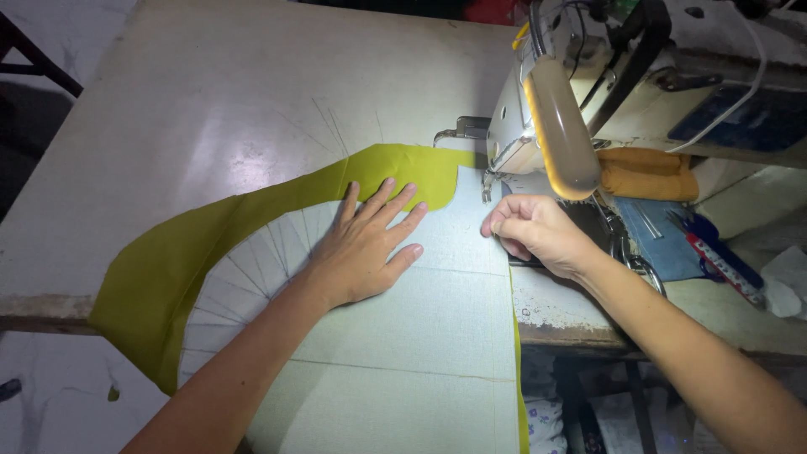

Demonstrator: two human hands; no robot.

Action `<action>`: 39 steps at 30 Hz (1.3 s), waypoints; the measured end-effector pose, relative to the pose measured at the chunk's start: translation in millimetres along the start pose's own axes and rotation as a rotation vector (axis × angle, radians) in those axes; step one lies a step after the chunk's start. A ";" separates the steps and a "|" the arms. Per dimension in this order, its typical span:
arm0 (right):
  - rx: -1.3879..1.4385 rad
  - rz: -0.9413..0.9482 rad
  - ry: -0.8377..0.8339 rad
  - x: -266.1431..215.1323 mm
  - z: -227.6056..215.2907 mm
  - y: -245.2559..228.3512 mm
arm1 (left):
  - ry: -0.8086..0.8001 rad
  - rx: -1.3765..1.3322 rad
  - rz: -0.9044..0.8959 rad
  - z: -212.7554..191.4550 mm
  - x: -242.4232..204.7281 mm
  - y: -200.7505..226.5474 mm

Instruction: Removing stitches from a fabric piece using a small tool and aligning the fabric with a paper pattern on a sewing table.

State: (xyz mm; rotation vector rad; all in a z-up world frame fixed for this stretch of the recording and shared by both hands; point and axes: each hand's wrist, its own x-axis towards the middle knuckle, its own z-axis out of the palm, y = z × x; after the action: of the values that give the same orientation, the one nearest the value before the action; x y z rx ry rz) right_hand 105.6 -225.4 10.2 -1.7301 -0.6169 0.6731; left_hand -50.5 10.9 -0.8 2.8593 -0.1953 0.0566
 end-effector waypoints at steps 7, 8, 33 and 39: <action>-0.028 0.072 0.138 -6.2 12.6 0.0 | 0.002 -0.002 0.012 -0.5 0.4 -0.5; -0.001 0.089 0.116 -16.4 12.6 -3.7 | -0.004 -0.004 0.007 -0.7 0.5 -0.6; 0.258 -0.354 0.115 -188.5 91.8 -3.5 | -0.126 -0.516 -0.343 -14.9 60.2 85.5; 0.097 -0.385 -0.087 -145.5 97.8 -3.9 | -0.344 -0.595 -0.287 -11.6 92.3 40.7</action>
State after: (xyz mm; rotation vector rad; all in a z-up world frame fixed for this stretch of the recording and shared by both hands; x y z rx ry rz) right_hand -66.1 -261.2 11.5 -1.4438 -0.9337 0.4975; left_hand 35.0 -36.5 26.5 2.2529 0.1184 -0.4705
